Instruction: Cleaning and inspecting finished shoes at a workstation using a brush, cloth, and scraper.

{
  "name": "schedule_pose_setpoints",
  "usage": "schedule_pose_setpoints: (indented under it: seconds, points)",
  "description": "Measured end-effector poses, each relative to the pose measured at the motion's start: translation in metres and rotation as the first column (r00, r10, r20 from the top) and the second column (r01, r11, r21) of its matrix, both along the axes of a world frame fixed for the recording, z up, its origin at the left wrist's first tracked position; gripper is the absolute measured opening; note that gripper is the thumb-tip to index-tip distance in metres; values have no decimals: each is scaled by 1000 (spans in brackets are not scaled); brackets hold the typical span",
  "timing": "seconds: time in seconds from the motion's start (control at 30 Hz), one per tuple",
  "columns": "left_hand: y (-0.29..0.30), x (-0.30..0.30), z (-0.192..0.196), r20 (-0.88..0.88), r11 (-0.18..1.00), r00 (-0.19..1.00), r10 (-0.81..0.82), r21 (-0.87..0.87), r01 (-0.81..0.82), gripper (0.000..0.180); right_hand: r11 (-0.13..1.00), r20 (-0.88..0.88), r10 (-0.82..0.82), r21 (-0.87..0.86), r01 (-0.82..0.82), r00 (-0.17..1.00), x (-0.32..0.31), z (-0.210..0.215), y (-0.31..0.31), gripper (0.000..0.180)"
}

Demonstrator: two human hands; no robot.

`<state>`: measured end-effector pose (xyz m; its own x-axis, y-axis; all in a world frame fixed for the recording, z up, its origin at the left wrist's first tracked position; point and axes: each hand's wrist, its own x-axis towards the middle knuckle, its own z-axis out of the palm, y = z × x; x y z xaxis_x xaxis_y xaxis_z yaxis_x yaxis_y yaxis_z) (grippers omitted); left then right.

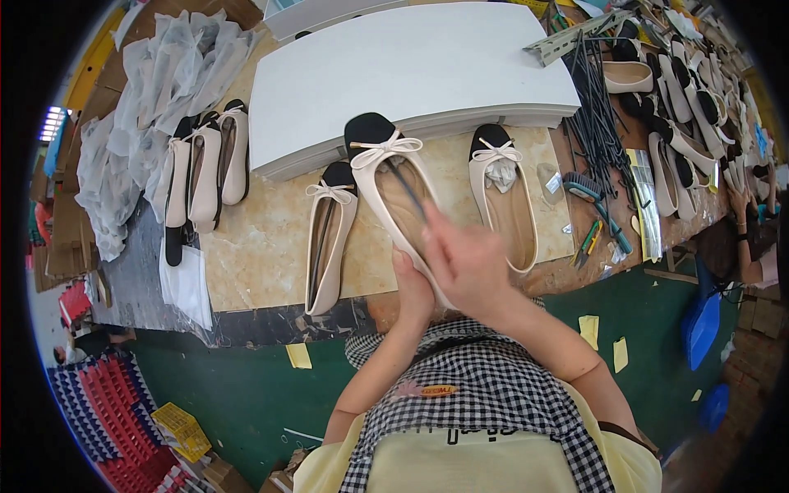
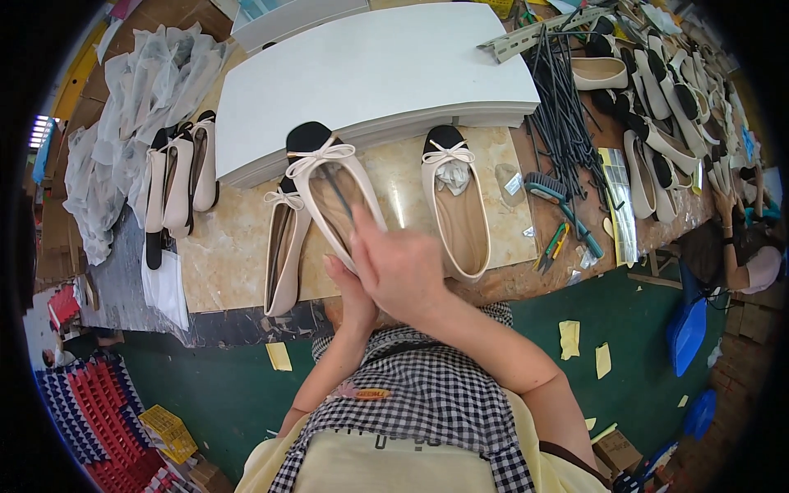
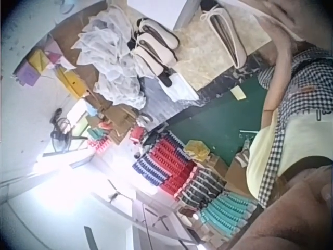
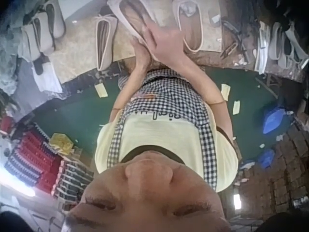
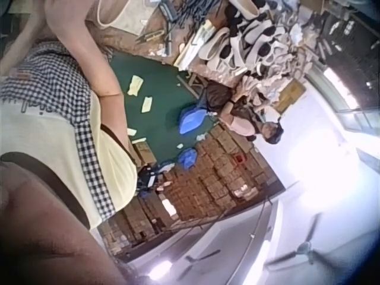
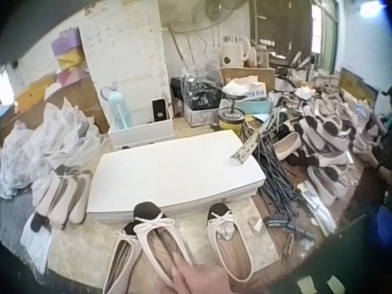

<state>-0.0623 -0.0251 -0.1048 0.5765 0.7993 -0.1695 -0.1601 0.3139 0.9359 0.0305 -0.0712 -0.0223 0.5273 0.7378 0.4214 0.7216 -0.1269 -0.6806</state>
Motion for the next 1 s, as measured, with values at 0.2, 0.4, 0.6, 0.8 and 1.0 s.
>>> schedule_pose_setpoints:
  seconds: [0.2,0.4,0.6,0.8,1.0]
  points:
    - [14,-25,-9,-134,912,973,-189,-391,124,82,951,-482,155,-164,-262,862,28,14,-37,35]
    - [58,-31,44,-437,469,803,404,853,229,58,632,308,-617,-356,689,724,168,-42,-160,24]
    - [21,62,5,-642,760,679,-355,225,609,62,568,411,-532,-475,672,740,200,-60,-167,29]
    - [3,43,21,270,564,909,-318,-716,410,55,518,380,-567,-525,675,731,209,-84,-172,31]
    - [27,14,9,432,607,857,-280,-612,506,64,632,159,-555,-558,538,817,196,-34,-174,27]
